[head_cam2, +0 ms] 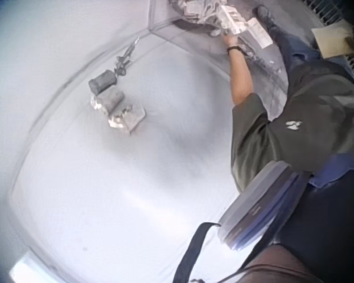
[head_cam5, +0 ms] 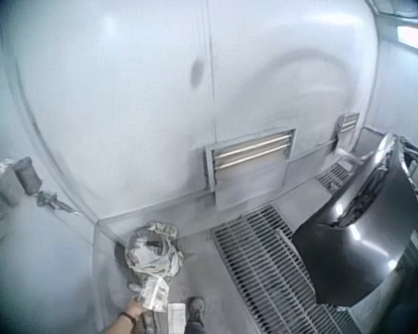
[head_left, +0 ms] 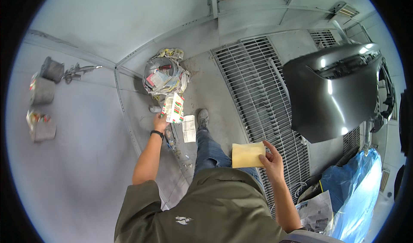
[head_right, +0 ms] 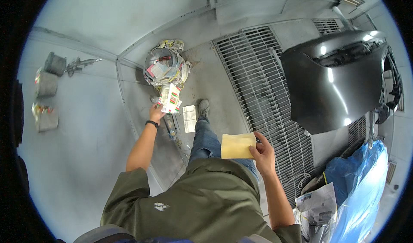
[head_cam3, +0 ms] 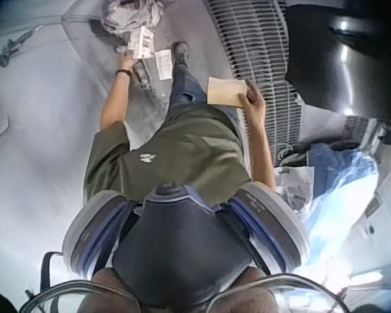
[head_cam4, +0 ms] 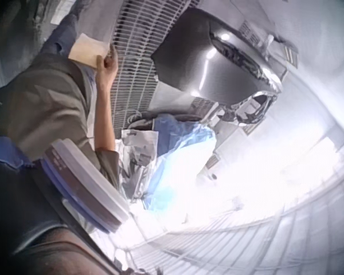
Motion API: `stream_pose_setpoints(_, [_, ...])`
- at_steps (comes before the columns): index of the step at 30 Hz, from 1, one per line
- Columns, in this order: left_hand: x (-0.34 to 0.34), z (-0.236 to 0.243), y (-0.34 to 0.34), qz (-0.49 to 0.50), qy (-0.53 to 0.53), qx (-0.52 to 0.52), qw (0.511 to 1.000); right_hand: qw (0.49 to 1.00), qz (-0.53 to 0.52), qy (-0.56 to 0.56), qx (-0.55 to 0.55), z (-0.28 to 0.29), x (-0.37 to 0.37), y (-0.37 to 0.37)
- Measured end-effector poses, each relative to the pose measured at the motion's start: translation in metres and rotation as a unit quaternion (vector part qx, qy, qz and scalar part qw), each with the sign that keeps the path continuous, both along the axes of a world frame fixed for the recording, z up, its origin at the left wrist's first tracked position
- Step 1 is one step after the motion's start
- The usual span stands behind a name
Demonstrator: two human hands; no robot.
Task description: The person pours liquid from a white cup into a spray gun cup, wipes the cup with a cloth, and then pours liquid from a plastic bottle into a white bowl. The person then picks up a small packet and walks into a paint booth where a car part is covered with blue plastic.
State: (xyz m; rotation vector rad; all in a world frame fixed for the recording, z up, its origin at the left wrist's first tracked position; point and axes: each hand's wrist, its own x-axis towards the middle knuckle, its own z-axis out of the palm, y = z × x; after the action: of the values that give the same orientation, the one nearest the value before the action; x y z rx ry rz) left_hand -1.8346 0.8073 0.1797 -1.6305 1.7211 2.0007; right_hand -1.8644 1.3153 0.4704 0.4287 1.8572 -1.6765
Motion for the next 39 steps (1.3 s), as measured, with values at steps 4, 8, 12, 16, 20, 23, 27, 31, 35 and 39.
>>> stream_pose_setpoints(4, [-0.066,-0.081,-0.098,0.015,-0.01,-0.081,0.997,0.993,0.025,-0.058,0.096,0.0,-0.033,-0.072])
stream_pose_setpoints(8, [-0.117,-0.137,-0.175,0.123,-0.001,-0.067,0.99,0.987,0.082,-0.082,0.108,-0.002,-0.048,-0.117])
stream_pose_setpoints(12, [-0.109,-0.089,-0.14,-0.303,-0.121,-0.383,0.864,0.99,0.031,-0.101,0.095,-0.001,-0.056,-0.137])
stream_pose_setpoints(16, [-0.043,0.05,-0.015,-0.702,0.205,-0.063,0.679,0.991,-0.011,-0.085,0.1,0.007,-0.061,-0.148])
stream_pose_setpoints(20, [-0.039,0.135,0.047,-0.75,0.397,-0.116,0.516,0.993,-0.055,-0.052,0.094,0.01,-0.059,-0.151])
stream_pose_setpoints(23, [-0.068,0.137,0.07,-0.765,0.416,-0.276,0.407,0.989,-0.019,-0.062,0.135,0.009,-0.051,-0.15])
stream_pose_setpoints(27, [-0.086,0.121,0.107,-0.798,0.395,-0.346,0.294,0.995,-0.014,0.0,0.103,0.006,-0.033,-0.139])
stream_pose_setpoints(31, [-0.092,0.13,0.149,-0.814,0.343,-0.379,0.277,0.994,-0.066,0.029,0.08,0.001,-0.004,-0.109])
stream_pose_setpoints(35, [-0.063,0.17,0.127,-0.787,0.372,-0.304,0.388,0.984,-0.145,0.095,0.048,-0.012,0.047,-0.058])
stream_pose_setpoints(39, [-0.014,0.197,0.119,-0.804,0.272,-0.232,0.475,0.956,-0.276,0.098,-0.016,-0.022,0.104,-0.005])
